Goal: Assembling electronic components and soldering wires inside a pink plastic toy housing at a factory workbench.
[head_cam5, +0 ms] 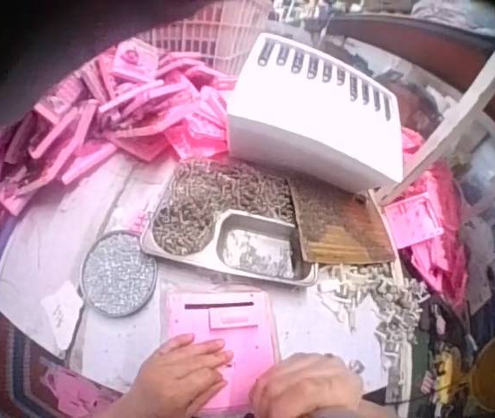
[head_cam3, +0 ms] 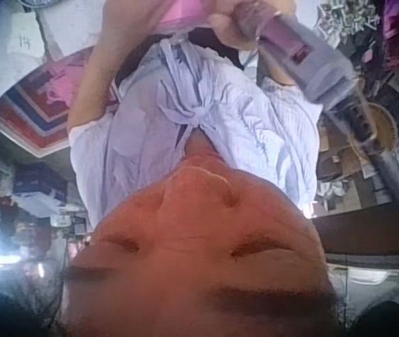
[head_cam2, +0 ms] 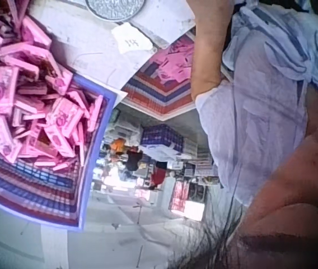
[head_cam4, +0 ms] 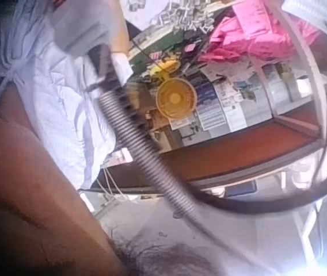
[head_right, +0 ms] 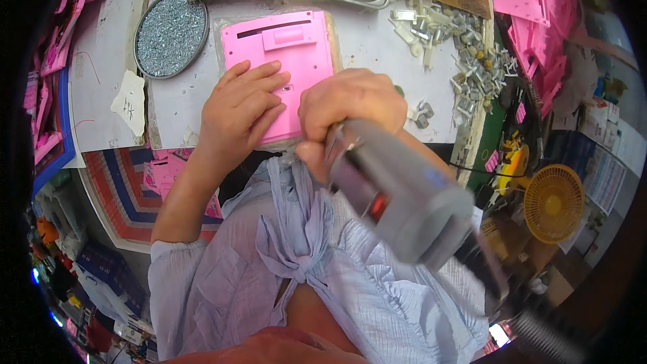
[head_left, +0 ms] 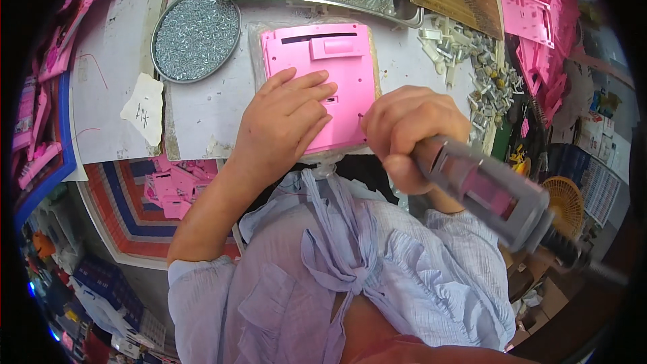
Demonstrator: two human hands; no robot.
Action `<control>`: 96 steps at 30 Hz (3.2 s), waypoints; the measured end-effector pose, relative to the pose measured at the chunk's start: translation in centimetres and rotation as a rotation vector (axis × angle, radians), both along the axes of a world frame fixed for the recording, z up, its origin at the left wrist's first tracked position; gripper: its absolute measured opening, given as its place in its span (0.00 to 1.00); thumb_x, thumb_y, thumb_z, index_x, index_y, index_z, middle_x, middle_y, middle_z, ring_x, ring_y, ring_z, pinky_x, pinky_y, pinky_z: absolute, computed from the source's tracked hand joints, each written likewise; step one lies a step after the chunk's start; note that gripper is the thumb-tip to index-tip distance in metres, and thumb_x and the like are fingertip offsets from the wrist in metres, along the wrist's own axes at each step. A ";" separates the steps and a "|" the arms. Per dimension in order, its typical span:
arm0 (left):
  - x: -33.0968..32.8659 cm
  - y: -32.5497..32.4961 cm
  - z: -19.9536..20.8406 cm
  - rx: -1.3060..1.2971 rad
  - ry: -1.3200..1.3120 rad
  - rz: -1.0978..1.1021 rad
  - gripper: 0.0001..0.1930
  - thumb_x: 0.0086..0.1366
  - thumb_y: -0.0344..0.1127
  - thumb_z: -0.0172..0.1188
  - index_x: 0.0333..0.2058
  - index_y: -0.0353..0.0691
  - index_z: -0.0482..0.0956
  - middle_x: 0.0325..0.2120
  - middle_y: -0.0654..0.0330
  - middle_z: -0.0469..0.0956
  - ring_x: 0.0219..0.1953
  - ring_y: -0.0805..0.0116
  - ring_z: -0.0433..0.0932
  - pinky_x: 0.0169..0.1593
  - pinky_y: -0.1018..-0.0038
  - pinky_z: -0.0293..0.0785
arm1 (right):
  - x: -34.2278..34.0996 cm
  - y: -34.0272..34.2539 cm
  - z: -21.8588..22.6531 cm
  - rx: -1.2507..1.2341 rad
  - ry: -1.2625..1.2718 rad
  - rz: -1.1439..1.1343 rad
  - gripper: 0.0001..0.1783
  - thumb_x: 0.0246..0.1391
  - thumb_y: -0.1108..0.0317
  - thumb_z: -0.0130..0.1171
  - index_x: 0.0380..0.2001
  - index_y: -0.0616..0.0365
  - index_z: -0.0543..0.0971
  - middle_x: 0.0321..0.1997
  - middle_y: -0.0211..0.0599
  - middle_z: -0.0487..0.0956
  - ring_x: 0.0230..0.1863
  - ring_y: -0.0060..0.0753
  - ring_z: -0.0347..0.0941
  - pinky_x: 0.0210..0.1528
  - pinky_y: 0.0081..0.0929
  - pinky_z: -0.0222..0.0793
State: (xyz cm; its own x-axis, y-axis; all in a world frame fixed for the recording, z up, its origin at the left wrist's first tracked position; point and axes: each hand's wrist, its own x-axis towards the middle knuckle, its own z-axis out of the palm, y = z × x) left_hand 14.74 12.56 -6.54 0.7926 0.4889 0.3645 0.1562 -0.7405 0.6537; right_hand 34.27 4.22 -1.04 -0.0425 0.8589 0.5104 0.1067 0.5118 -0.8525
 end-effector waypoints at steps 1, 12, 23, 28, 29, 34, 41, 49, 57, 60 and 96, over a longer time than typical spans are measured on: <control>-0.1 0.0 0.1 0.003 0.002 0.001 0.05 0.59 0.30 0.67 0.32 0.39 0.79 0.48 0.59 0.83 0.57 0.61 0.79 0.64 0.56 0.68 | 0.1 0.2 0.1 -0.028 0.007 0.035 0.13 0.58 0.67 0.65 0.28 0.55 0.69 0.15 0.31 0.71 0.14 0.32 0.70 0.23 0.33 0.73; 0.1 0.2 0.3 -0.038 -0.005 -0.010 0.05 0.59 0.28 0.66 0.31 0.38 0.78 0.48 0.57 0.83 0.57 0.59 0.79 0.62 0.55 0.70 | 2.2 3.2 0.2 -0.086 0.019 0.039 0.11 0.55 0.71 0.65 0.28 0.55 0.70 0.16 0.31 0.73 0.16 0.31 0.69 0.25 0.30 0.72; 0.2 0.3 0.4 -0.060 -0.012 -0.018 0.06 0.58 0.29 0.66 0.29 0.38 0.77 0.47 0.57 0.83 0.57 0.60 0.79 0.62 0.56 0.70 | 4.9 9.8 -0.7 -0.063 0.064 -0.009 0.14 0.63 0.64 0.61 0.30 0.53 0.66 0.16 0.31 0.69 0.17 0.25 0.63 0.25 0.31 0.66; 0.0 0.2 0.1 -0.094 0.004 -0.014 0.07 0.59 0.29 0.68 0.31 0.42 0.77 0.49 0.58 0.83 0.59 0.60 0.78 0.64 0.58 0.68 | 4.9 9.9 -1.5 -0.100 0.013 -0.014 0.12 0.63 0.66 0.60 0.32 0.53 0.66 0.18 0.32 0.69 0.17 0.23 0.62 0.25 0.32 0.65; 0.0 0.2 0.0 -0.094 -0.004 -0.014 0.07 0.59 0.29 0.69 0.31 0.42 0.77 0.49 0.58 0.83 0.59 0.60 0.78 0.64 0.58 0.68 | 4.8 9.9 -1.5 -0.120 0.058 0.005 0.11 0.63 0.66 0.60 0.33 0.53 0.67 0.18 0.31 0.69 0.17 0.23 0.62 0.25 0.32 0.65; -0.2 0.0 -0.6 -0.200 -0.164 0.081 0.06 0.58 0.27 0.69 0.34 0.41 0.80 0.44 0.57 0.85 0.54 0.59 0.82 0.64 0.57 0.67 | 2.8 9.4 3.4 -0.144 0.278 0.108 0.07 0.64 0.61 0.57 0.40 0.49 0.72 0.17 0.23 0.69 0.17 0.23 0.62 0.25 0.32 0.66; -1.0 0.3 0.7 -0.133 -0.246 0.225 0.10 0.53 0.28 0.73 0.34 0.42 0.83 0.37 0.61 0.87 0.45 0.63 0.86 0.66 0.54 0.65 | -1.1 5.8 5.6 -0.136 0.359 0.284 0.14 0.62 0.52 0.64 0.38 0.47 0.73 0.17 0.20 0.71 0.16 0.22 0.68 0.23 0.26 0.67; -2.9 0.3 0.3 -0.053 -0.218 0.243 0.13 0.51 0.31 0.75 0.36 0.44 0.82 0.37 0.63 0.86 0.44 0.64 0.85 0.64 0.55 0.63 | -3.9 6.0 5.2 -0.194 0.388 0.243 0.15 0.63 0.53 0.63 0.37 0.49 0.72 0.16 0.21 0.69 0.15 0.22 0.66 0.22 0.27 0.65; -6.8 10.3 -1.3 0.238 0.216 0.640 0.08 0.56 0.40 0.71 0.34 0.48 0.85 0.41 0.68 0.77 0.49 0.62 0.73 0.59 0.55 0.58 | -3.0 13.1 0.9 -0.008 0.345 0.209 0.08 0.65 0.67 0.48 0.44 0.56 0.72 0.17 0.27 0.63 0.16 0.24 0.56 0.20 0.29 0.55; -6.9 10.2 -2.1 0.239 0.217 0.683 0.05 0.57 0.39 0.71 0.30 0.49 0.85 0.38 0.69 0.77 0.47 0.63 0.72 0.58 0.55 0.57 | -2.8 14.0 -0.4 -0.037 0.367 0.275 0.07 0.65 0.68 0.48 0.43 0.57 0.72 0.17 0.28 0.64 0.16 0.23 0.56 0.20 0.28 0.54; -5.4 2.1 -0.7 0.080 -0.229 0.312 0.11 0.53 0.32 0.73 0.36 0.47 0.83 0.34 0.69 0.83 0.30 0.70 0.75 0.44 0.64 0.57 | -5.2 8.2 5.0 -0.103 0.350 0.308 0.17 0.65 0.51 0.58 0.46 0.50 0.71 0.17 0.22 0.70 0.17 0.21 0.64 0.24 0.26 0.62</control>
State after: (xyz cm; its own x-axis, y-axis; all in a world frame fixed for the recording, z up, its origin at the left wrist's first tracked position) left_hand 9.29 14.71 -7.22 0.5044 0.6563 0.5611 0.2382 -0.7304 0.6402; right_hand 29.06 12.46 3.94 -0.1439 0.8800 0.4527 -0.3395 0.3858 -0.8579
